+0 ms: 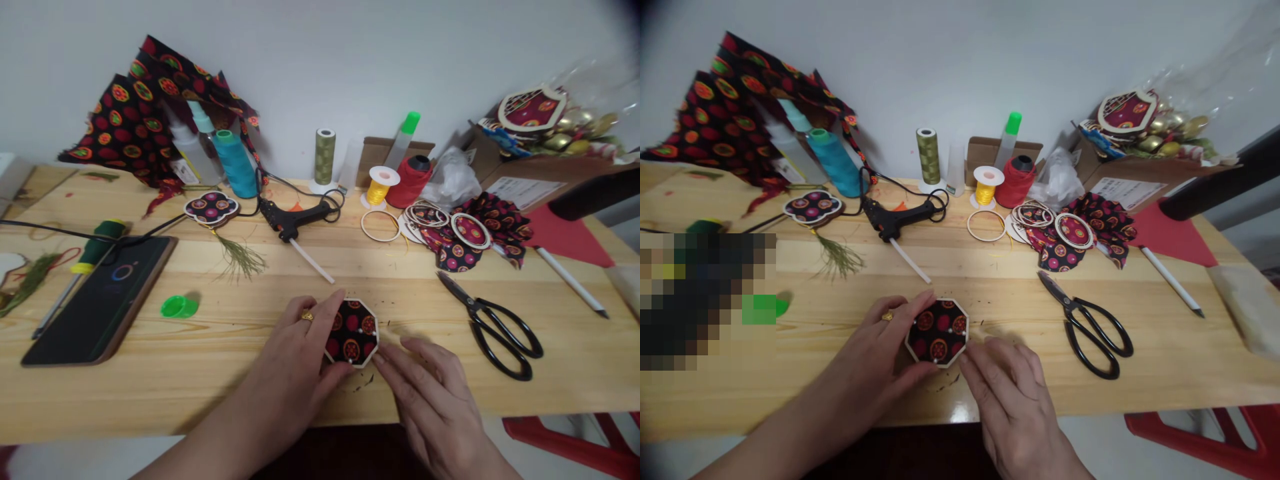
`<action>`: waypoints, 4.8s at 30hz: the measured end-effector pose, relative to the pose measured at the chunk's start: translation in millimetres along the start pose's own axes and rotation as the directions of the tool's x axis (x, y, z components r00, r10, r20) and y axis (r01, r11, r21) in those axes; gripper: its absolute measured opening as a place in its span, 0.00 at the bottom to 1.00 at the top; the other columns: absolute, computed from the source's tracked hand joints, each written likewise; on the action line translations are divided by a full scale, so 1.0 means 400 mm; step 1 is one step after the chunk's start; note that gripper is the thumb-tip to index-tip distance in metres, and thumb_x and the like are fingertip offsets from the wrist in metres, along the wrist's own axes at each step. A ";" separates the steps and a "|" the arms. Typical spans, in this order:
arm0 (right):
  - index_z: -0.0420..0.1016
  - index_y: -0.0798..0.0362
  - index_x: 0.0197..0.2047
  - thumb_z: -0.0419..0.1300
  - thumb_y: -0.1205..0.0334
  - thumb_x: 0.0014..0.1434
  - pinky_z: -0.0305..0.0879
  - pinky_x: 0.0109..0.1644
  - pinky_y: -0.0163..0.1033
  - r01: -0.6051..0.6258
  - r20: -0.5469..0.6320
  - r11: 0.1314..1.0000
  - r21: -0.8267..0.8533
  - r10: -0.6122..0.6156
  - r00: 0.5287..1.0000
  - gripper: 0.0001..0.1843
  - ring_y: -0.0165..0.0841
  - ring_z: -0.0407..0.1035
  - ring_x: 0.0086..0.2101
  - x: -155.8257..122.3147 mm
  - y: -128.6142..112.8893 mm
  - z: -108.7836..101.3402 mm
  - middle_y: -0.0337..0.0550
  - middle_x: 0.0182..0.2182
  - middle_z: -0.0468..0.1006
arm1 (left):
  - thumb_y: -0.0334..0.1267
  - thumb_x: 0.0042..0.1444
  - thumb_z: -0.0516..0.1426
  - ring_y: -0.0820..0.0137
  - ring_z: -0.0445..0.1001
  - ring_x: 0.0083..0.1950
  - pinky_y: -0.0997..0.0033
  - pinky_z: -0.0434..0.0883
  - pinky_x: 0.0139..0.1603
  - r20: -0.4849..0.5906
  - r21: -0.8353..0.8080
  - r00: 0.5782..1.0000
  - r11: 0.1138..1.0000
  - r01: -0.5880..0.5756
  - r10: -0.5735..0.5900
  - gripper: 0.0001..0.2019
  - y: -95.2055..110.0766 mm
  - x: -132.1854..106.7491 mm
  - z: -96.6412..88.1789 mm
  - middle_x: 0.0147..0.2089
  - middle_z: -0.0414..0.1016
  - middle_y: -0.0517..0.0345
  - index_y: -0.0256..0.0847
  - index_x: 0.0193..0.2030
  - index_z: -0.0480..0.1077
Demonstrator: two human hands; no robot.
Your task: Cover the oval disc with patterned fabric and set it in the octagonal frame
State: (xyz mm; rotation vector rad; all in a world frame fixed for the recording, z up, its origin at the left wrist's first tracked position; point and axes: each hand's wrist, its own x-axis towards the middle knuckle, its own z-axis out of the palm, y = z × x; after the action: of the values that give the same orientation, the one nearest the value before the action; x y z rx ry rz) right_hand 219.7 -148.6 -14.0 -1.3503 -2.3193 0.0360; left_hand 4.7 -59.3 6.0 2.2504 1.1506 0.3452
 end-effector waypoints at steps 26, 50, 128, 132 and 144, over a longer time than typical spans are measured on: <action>0.73 0.64 0.55 0.50 0.80 0.60 0.54 0.56 0.52 0.050 -0.053 0.999 0.011 -0.049 0.997 0.21 0.46 0.62 0.52 0.018 -0.010 0.007 0.53 0.50 0.77 | 0.39 0.59 0.59 0.60 0.67 0.57 0.56 0.68 0.58 0.014 -0.105 0.999 0.994 0.039 -0.038 0.34 -0.010 -0.006 0.008 0.56 0.64 0.45 0.42 0.69 0.49; 0.70 0.65 0.57 0.50 0.80 0.61 0.55 0.56 0.55 0.055 -0.046 0.997 0.047 -0.053 0.998 0.22 0.46 0.62 0.53 0.006 -0.004 0.023 0.56 0.52 0.75 | 0.38 0.57 0.61 0.58 0.65 0.58 0.54 0.67 0.57 -0.017 -0.082 1.000 0.996 -0.018 0.017 0.35 -0.014 -0.004 0.006 0.55 0.70 0.47 0.42 0.68 0.49; 0.71 0.59 0.50 0.51 0.66 0.64 0.64 0.48 0.50 -0.179 -0.258 0.925 -0.336 0.093 0.962 0.14 0.45 0.69 0.46 0.002 0.160 -0.051 0.55 0.46 0.76 | 0.39 0.47 0.65 0.59 0.69 0.59 0.66 0.70 0.47 0.142 -0.973 0.863 0.091 0.211 -0.484 0.17 -0.023 0.215 -0.074 0.61 0.68 0.47 0.39 0.44 0.73; 0.74 0.63 0.48 0.48 0.58 0.66 0.67 0.43 0.53 -0.374 -0.283 0.757 -0.536 0.257 0.924 0.20 0.49 0.69 0.41 -0.046 0.214 -0.074 0.59 0.42 0.78 | 0.41 0.45 0.67 0.60 0.71 0.55 0.65 0.68 0.49 0.139 -0.969 0.870 0.116 0.218 -0.473 0.19 -0.040 0.205 -0.070 0.53 0.74 0.48 0.38 0.44 0.74; 0.76 0.59 0.46 0.48 0.56 0.64 0.73 0.40 0.49 -0.485 -0.134 0.762 -0.430 0.477 0.869 0.21 0.45 0.75 0.36 -0.110 0.268 -0.092 0.56 0.37 0.80 | 0.50 0.54 0.62 0.59 0.70 0.54 0.63 0.65 0.50 0.070 -0.860 0.912 0.439 0.260 -0.403 0.20 -0.013 0.153 -0.086 0.53 0.75 0.51 0.41 0.49 0.73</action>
State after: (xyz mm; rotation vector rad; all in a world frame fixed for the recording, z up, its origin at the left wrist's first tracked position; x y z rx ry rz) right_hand 340.3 -136.8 -23.2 -2.1482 -1.9635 -0.3791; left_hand 21.8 5.3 28.3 1.0795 1.1062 0.7387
